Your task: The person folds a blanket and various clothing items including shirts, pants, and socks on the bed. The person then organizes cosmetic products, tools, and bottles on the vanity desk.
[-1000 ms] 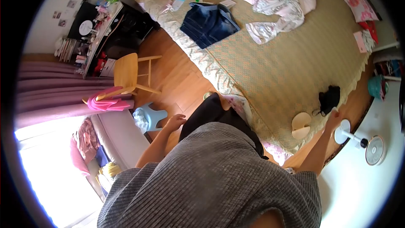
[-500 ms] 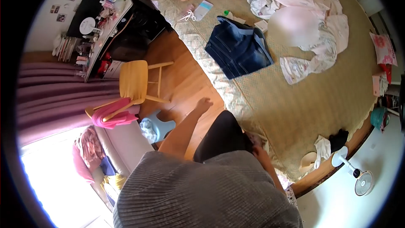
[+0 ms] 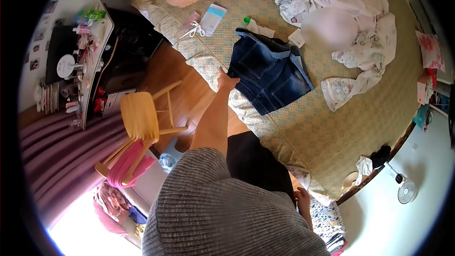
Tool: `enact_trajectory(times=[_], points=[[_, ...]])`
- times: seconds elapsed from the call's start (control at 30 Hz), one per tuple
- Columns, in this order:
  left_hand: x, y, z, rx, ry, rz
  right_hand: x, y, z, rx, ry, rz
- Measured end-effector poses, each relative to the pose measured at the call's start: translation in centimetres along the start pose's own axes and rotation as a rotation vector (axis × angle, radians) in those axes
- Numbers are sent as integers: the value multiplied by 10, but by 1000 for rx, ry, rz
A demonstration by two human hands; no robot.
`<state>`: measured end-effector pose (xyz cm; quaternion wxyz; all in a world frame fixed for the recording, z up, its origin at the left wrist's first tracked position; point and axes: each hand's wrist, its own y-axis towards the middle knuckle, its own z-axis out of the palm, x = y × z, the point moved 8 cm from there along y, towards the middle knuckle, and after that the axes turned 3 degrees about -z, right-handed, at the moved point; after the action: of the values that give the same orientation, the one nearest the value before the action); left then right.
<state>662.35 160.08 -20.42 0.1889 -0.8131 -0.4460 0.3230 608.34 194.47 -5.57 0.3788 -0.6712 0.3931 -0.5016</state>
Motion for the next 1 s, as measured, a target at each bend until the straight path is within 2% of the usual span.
enact_trajectory(times=[0.03,0.13,0.17,0.2,0.23,0.27,0.3,0.33,0.37,0.4,0.47,0.53,0.63,0.77,0.9,1.0], points=[[3,3,5,70,-48,-40,17,-1,14,5,-68,-72],[-10,0,9,193,-69,65,43,1,45,74,-193,-201],[-19,-10,5,107,-140,147,49,3,50,86,-223,-230],[-24,-12,21,263,-196,144,66,-1,57,98,-254,-261],[-45,-40,13,263,-217,199,81,-5,61,102,-271,-294],[-68,-75,4,371,-258,128,84,-3,59,76,-260,-286],[-65,-77,32,399,-388,214,86,-1,56,49,-248,-277],[-74,-105,46,518,-618,194,87,-1,52,20,-236,-265],[-97,-146,34,620,-717,193,87,0,49,11,-242,-275],[-123,-198,15,763,-948,142,100,-3,49,-13,-253,-343],[-149,-281,-17,917,-982,45,140,-18,54,-61,-275,-478],[-143,-329,11,1045,-1097,16,182,-38,63,-90,-214,-545],[-160,-406,-14,1269,-1150,-148,211,-49,59,-137,-147,-721],[-165,-468,-14,1421,-1275,-171,201,-57,22,-257,130,-841],[-178,-524,-9,1614,-1400,-166,186,-88,-19,-490,10,-925],[-179,-563,5,1638,-1359,-183,162,-106,-42,-663,-41,-910]])
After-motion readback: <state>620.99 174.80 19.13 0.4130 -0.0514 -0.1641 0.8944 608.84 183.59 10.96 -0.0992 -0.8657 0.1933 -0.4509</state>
